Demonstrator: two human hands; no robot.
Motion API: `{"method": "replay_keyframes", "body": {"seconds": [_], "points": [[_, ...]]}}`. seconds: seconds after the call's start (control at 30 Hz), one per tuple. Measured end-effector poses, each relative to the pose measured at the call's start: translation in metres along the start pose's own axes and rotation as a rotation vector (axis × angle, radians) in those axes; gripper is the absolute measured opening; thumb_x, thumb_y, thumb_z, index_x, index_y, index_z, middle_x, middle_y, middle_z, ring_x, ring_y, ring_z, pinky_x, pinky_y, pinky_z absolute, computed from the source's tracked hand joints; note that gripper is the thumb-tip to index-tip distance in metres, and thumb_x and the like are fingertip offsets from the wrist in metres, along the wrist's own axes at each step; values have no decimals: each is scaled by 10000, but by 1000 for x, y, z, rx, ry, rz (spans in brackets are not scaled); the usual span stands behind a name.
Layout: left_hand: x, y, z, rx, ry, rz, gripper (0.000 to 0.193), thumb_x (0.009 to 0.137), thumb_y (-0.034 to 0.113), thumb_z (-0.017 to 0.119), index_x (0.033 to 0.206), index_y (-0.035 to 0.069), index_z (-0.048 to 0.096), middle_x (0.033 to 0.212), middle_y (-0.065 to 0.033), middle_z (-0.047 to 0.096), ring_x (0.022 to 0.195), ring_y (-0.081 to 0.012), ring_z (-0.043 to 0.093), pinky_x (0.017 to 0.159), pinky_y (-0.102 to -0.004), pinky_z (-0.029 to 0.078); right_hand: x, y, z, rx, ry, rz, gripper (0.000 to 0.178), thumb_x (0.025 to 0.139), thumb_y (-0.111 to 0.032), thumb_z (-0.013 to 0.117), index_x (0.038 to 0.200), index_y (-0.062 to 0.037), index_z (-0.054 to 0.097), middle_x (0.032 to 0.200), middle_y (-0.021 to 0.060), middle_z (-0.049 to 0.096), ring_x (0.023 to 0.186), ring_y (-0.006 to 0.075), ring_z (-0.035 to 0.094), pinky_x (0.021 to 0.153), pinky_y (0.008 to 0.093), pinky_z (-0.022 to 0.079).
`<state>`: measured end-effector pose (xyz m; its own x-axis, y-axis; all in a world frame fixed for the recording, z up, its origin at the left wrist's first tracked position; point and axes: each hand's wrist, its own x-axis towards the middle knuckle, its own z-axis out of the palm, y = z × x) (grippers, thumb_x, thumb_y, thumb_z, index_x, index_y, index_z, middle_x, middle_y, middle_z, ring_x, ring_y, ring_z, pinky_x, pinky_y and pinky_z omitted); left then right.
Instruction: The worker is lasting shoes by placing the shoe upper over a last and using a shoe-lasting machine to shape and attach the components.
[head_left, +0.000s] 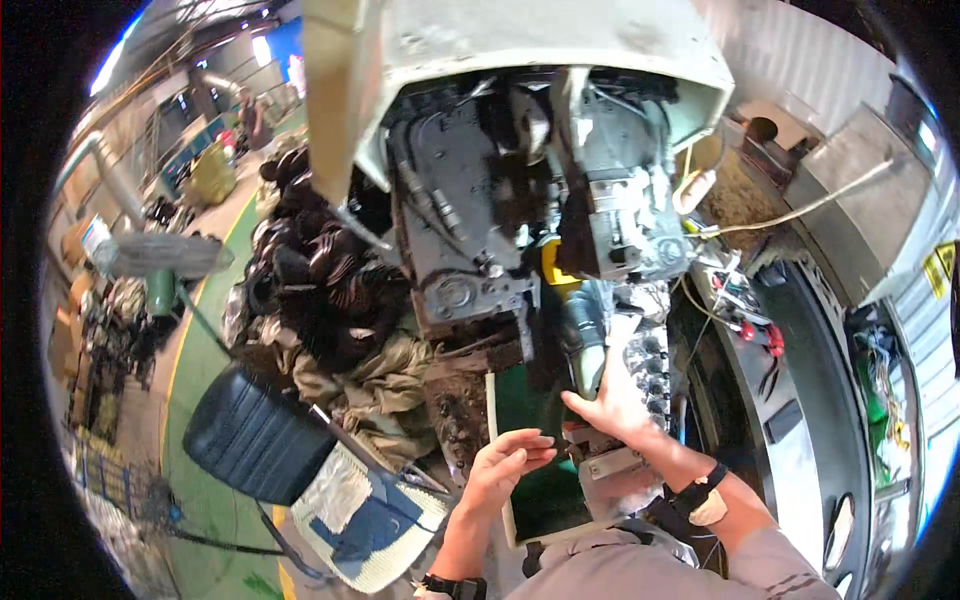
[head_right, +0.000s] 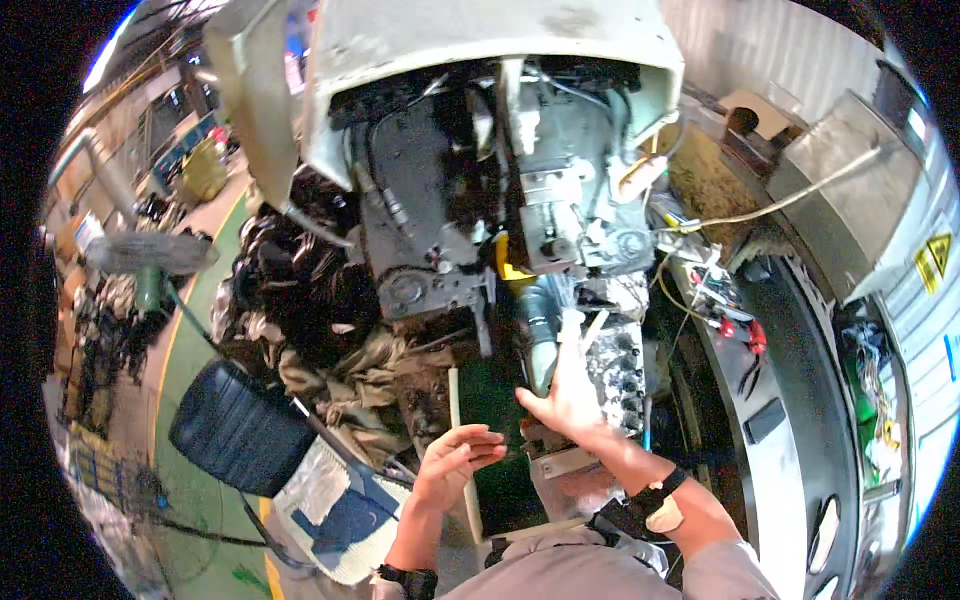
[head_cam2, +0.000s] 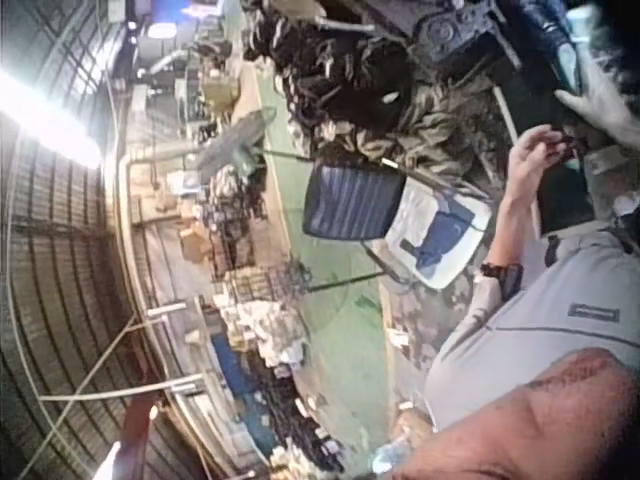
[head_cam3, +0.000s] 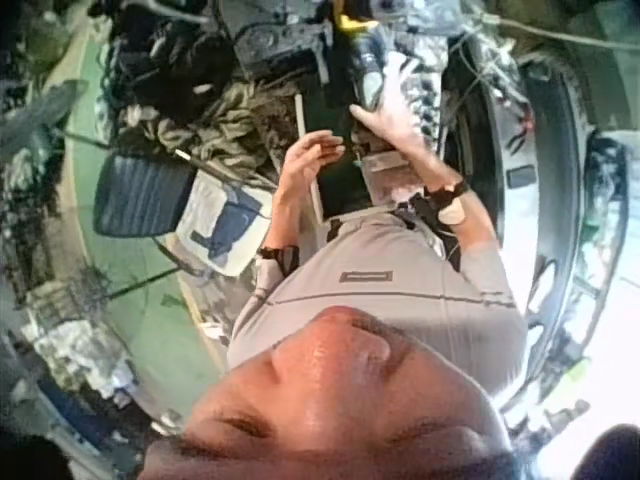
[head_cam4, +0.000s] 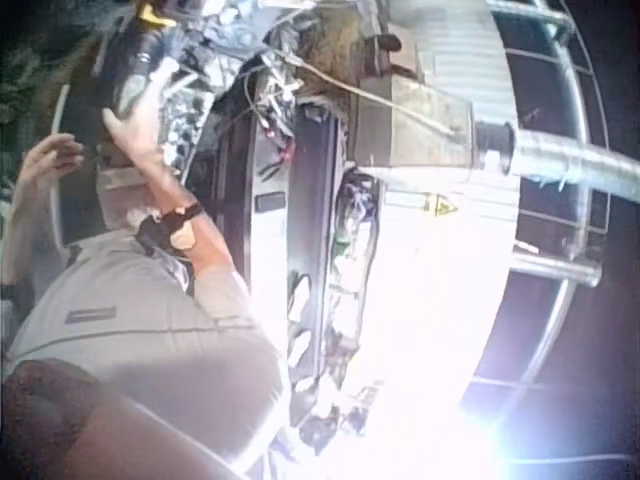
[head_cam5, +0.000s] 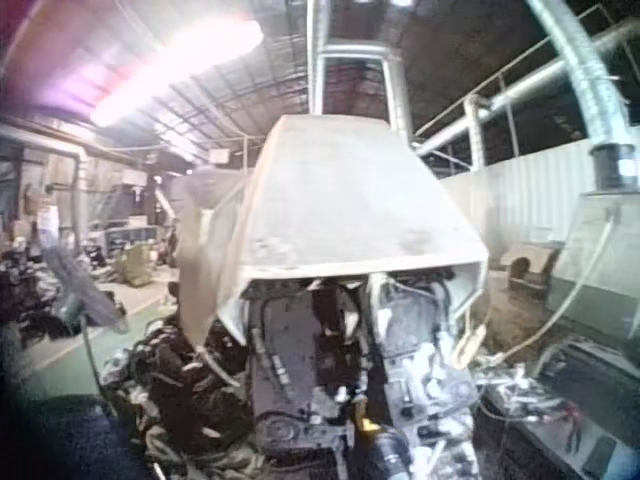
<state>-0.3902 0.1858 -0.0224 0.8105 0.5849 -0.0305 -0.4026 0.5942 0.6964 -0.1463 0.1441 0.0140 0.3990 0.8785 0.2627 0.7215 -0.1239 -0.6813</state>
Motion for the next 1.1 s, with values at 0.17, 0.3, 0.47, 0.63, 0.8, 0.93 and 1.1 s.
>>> {"method": "replay_keyframes", "body": {"seconds": [0.17,0.3,0.47,0.63,0.8,0.93,1.1], "points": [[23,5,7,35,21,3,449,932,212,651,1311,-13,564,1250,-219,639,1136,-335,645,1030,-468,487,-7,-1,1,10,10,-5,1220,712,-244,820,1534,97,-15,1591,345,85,1498,455,99,1231,423,142],[46,9,23,52,-17,14,410,953,195,623,1304,-6,560,1223,-207,650,1112,-320,654,1015,-460,498,-6,7,2,47,106,-130,1196,689,-231,826,1527,115,46,1575,348,147,1483,477,137,1232,444,131],[80,9,45,60,285,244,297,952,56,611,1238,-5,562,1084,-160,681,1015,-235,676,891,-368,573,-3,7,-13,280,114,-18,1163,667,-130,831,1540,77,91,1586,283,182,1499,372,145,1228,410,134],[118,33,85,285,404,311,551,925,29,654,1420,-22,417,1068,-61,665,922,-152,653,840,-273,542,-67,-29,-100,676,-235,223,1016,668,-25,822,1506,55,254,1439,180,455,1356,268,411,1164,373,274],[110,8,165,350,92,358,498,783,-34,791,1235,-27,581,1120,-126,703,997,-189,671,916,-344,539,-170,36,-106,299,-40,-224,1184,668,-38,803,1565,26,34,1565,271,200,1476,361,198,1199,461,144],[110,-45,219,368,49,330,386,780,-52,777,1144,-36,649,1063,-125,719,923,-174,687,845,-327,570,-212,76,-138,209,59,-313,1166,670,-79,843,1557,28,92,1518,281,242,1407,373,283,1172,470,216],[135,-122,283,137,167,11,304,777,-11,774,1062,-59,682,980,-142,726,801,-217,706,747,-350,588,-284,134,-192,369,355,-478,1108,653,-174,937,1514,-17,258,1446,226,345,1423,457,319,1134,575,296]]}}
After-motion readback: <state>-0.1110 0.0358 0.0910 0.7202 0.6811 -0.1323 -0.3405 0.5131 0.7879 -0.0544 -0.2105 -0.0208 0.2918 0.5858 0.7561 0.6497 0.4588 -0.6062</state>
